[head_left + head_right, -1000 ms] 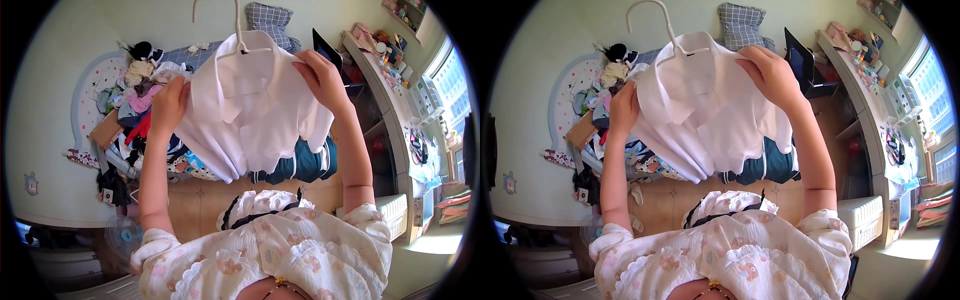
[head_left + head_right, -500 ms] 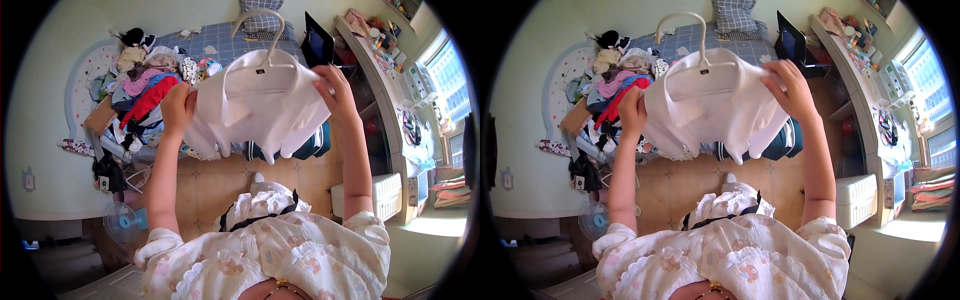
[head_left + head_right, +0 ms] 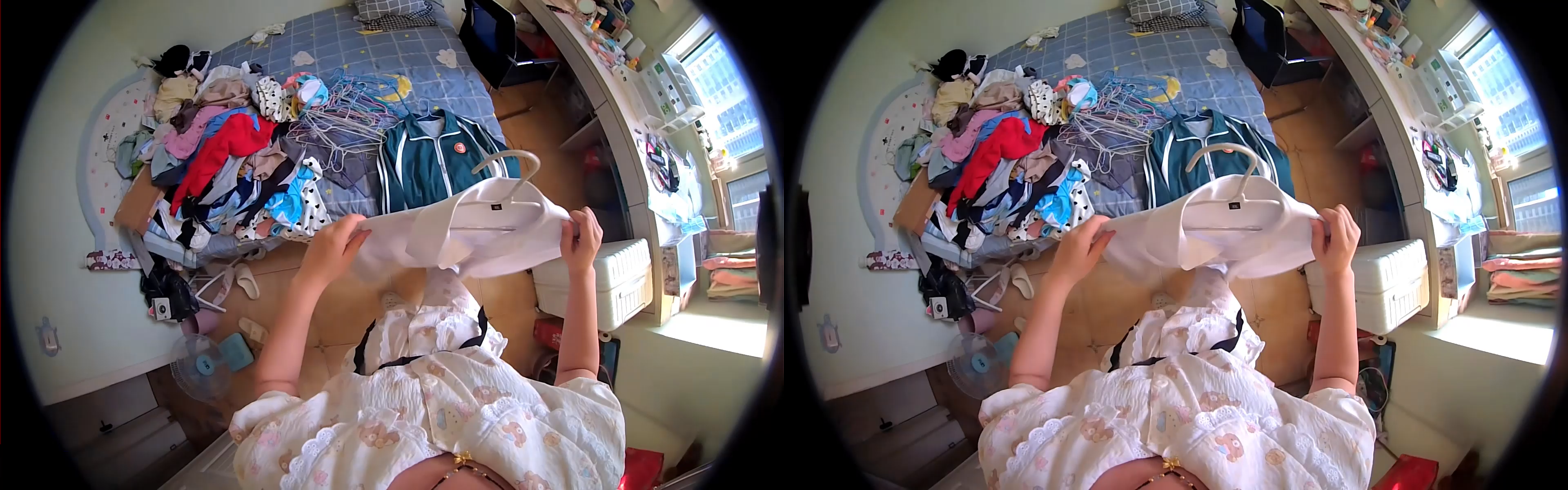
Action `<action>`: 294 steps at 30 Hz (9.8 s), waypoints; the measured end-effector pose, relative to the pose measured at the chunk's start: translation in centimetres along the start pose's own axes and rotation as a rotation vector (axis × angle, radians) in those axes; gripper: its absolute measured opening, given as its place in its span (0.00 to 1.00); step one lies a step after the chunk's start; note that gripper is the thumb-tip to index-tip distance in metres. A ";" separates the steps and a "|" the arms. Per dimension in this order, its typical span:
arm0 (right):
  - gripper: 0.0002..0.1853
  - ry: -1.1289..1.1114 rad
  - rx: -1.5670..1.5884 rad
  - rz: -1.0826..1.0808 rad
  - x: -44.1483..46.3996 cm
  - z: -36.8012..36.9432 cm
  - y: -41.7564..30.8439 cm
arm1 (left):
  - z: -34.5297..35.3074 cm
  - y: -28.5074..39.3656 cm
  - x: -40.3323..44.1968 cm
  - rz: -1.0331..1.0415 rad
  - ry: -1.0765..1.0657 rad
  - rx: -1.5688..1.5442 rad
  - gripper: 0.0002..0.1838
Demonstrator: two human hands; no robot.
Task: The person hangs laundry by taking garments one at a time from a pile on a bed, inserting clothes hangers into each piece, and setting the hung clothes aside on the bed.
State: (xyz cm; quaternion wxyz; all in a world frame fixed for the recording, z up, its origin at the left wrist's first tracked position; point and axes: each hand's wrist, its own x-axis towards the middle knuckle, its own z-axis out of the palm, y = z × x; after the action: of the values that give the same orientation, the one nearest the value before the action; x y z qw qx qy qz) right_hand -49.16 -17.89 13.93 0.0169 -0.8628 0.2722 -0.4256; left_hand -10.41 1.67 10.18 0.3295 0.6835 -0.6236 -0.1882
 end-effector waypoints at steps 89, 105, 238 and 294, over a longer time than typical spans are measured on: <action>0.11 -0.230 0.866 0.222 52.8 86.0 -33.7 | -56.9 -67.3 16.9 -0.250 0.894 0.201 0.13; 0.08 0.221 0.777 -0.067 64.2 60.9 -35.0 | -67.2 -37.3 14.1 0.091 0.942 0.495 0.12; 0.22 -0.609 0.845 0.165 50.8 45.5 -22.2 | -54.3 -17.7 24.8 0.295 0.475 0.917 0.09; 0.11 -0.391 0.436 -0.618 52.0 49.6 -29.2 | -57.3 -32.0 5.2 0.007 0.794 0.819 0.06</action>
State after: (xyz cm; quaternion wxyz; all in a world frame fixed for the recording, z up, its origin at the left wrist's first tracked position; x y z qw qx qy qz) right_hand 26.52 -28.25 27.65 0.1219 -0.9446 -0.1039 -0.2866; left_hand 51.97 9.07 29.85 0.2475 0.7718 -0.4762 0.3410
